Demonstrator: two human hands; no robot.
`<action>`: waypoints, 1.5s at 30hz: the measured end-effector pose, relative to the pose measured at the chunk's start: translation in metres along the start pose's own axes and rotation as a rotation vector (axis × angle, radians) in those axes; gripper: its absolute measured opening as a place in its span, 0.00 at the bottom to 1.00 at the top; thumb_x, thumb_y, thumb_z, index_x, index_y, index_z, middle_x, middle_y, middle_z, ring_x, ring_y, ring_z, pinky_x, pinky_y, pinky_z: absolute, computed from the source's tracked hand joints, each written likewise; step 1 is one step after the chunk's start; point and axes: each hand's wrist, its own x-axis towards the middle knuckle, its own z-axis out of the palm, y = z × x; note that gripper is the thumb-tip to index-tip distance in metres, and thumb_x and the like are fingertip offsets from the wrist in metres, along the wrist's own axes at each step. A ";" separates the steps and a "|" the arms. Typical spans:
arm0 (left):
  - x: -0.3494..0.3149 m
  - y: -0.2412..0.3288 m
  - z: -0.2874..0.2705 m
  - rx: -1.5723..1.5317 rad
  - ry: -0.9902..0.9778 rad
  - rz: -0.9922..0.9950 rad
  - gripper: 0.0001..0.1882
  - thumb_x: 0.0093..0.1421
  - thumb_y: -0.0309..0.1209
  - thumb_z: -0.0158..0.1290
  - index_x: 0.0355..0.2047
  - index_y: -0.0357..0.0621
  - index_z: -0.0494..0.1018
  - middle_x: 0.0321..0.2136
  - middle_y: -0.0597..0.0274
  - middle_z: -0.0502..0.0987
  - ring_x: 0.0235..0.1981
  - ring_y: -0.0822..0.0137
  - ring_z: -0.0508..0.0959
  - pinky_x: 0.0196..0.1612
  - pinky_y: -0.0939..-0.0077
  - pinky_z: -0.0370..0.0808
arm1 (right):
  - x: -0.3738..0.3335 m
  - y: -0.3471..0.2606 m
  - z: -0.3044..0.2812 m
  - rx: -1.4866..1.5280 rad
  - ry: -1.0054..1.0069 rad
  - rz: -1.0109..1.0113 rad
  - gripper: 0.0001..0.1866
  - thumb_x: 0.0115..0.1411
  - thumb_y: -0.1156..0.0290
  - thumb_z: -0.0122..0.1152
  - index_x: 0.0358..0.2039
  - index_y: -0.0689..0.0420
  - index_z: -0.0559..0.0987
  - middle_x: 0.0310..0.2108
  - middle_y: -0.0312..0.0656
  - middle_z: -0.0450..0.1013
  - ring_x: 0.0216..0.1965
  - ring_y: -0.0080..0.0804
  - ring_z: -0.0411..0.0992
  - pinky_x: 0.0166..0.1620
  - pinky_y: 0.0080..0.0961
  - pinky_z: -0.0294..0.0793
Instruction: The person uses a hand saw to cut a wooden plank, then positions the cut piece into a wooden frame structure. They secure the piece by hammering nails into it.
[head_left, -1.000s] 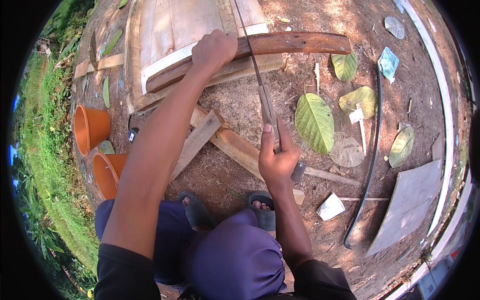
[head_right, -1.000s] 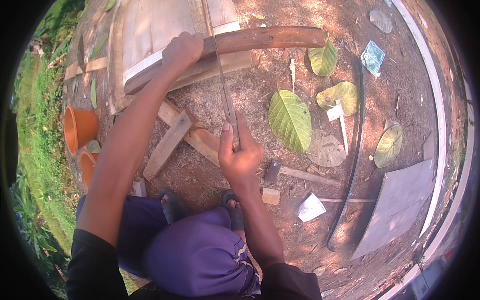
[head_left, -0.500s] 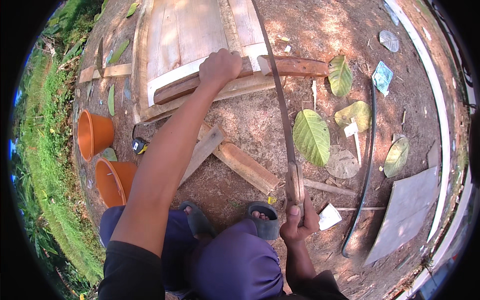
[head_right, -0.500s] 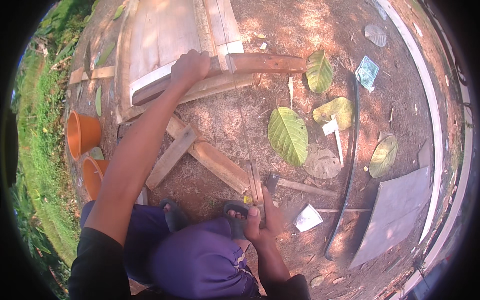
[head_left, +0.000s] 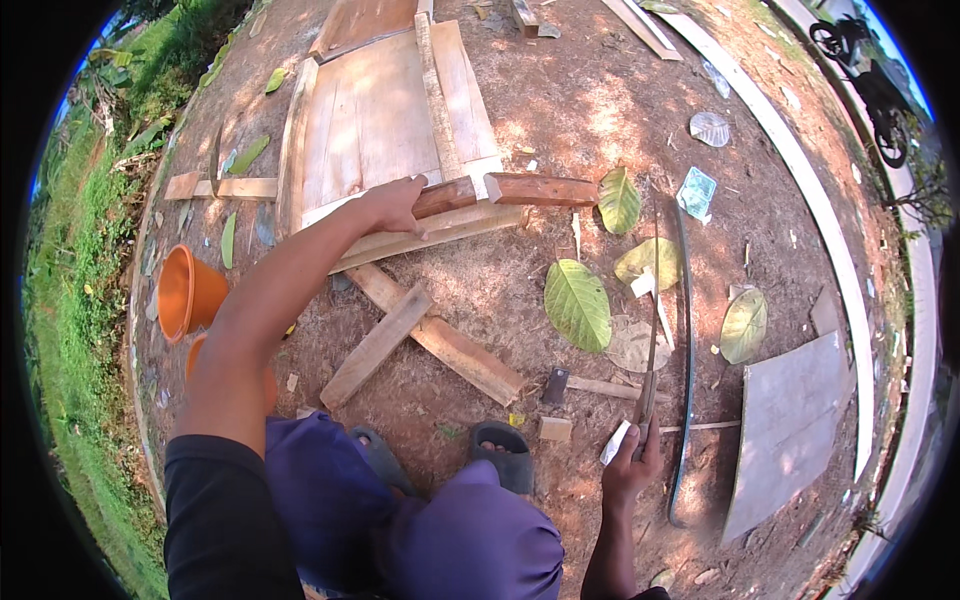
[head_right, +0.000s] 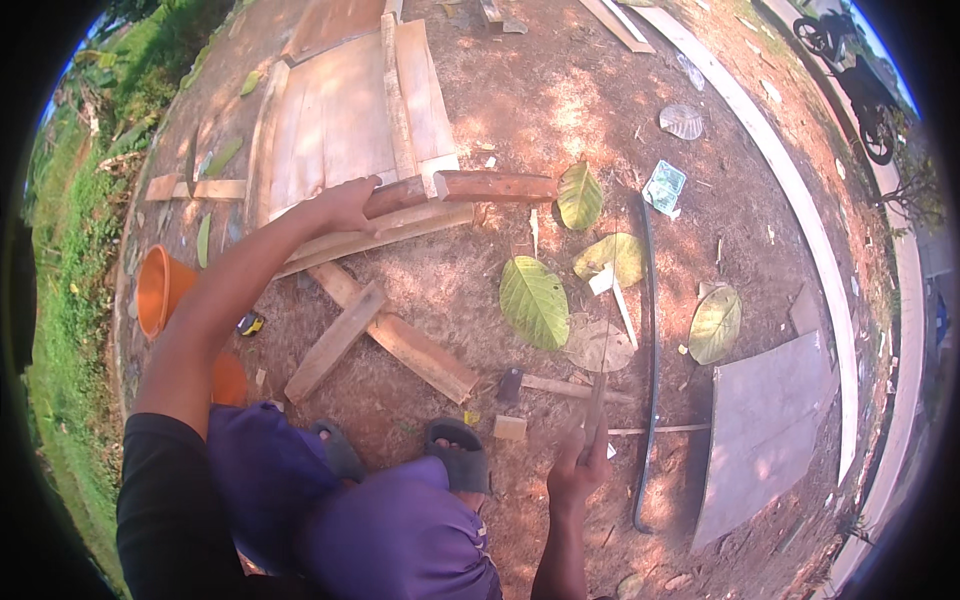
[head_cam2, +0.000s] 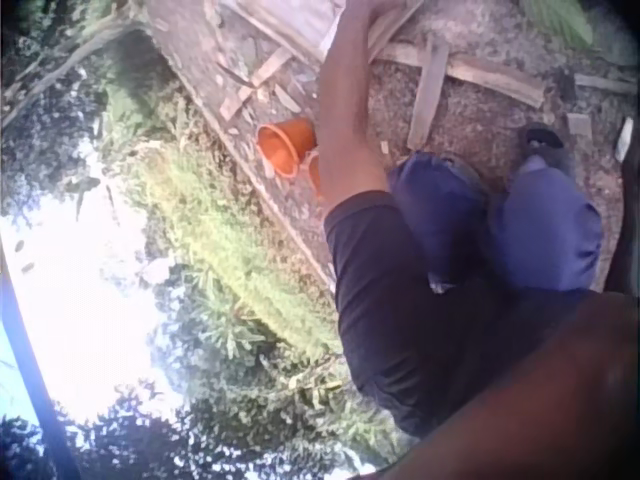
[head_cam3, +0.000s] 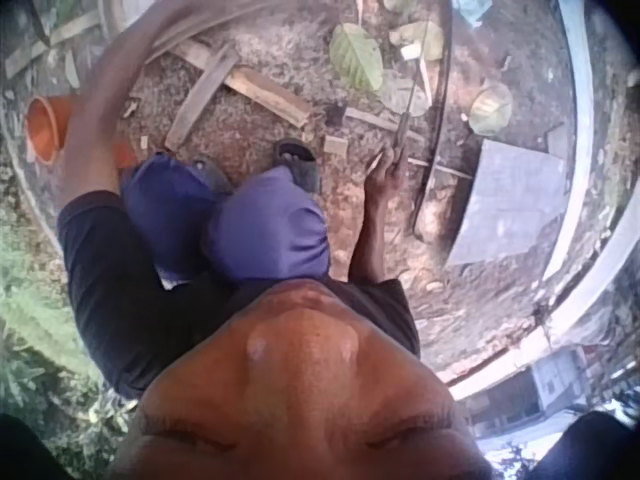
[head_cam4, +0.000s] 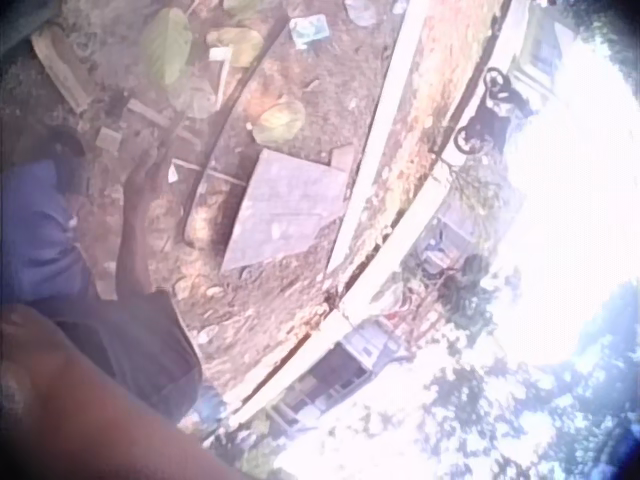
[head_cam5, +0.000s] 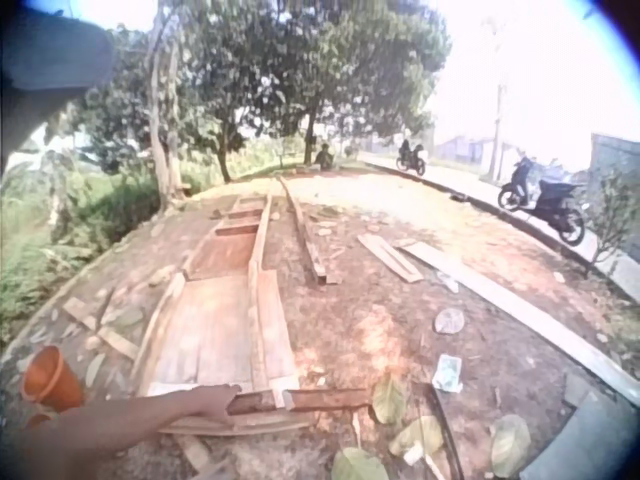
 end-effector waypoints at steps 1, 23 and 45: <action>-0.005 0.008 -0.005 -0.045 -0.001 -0.008 0.46 0.48 0.49 0.70 0.59 0.32 0.65 0.54 0.34 0.76 0.57 0.41 0.76 0.57 0.54 0.74 | -0.002 0.000 -0.003 -0.006 0.015 0.028 0.24 0.70 0.72 0.55 0.63 0.68 0.72 0.24 0.36 0.75 0.23 0.19 0.69 0.27 0.22 0.69; 0.086 0.197 -0.035 0.073 0.049 0.180 0.23 0.54 0.38 0.61 0.47 0.40 0.76 0.44 0.42 0.81 0.47 0.47 0.83 0.50 0.56 0.79 | -0.050 0.051 -0.002 -0.580 -0.294 -0.194 0.32 0.63 0.70 0.63 0.66 0.64 0.68 0.31 0.50 0.74 0.34 0.50 0.73 0.41 0.46 0.69; -0.211 0.026 0.048 -1.396 0.024 0.097 0.39 0.49 0.29 0.69 0.61 0.33 0.68 0.49 0.50 0.78 0.48 0.57 0.81 0.53 0.63 0.78 | -0.027 0.105 -0.079 -1.178 -0.192 0.413 0.29 0.67 0.65 0.57 0.66 0.64 0.69 0.56 0.62 0.70 0.53 0.63 0.72 0.54 0.53 0.71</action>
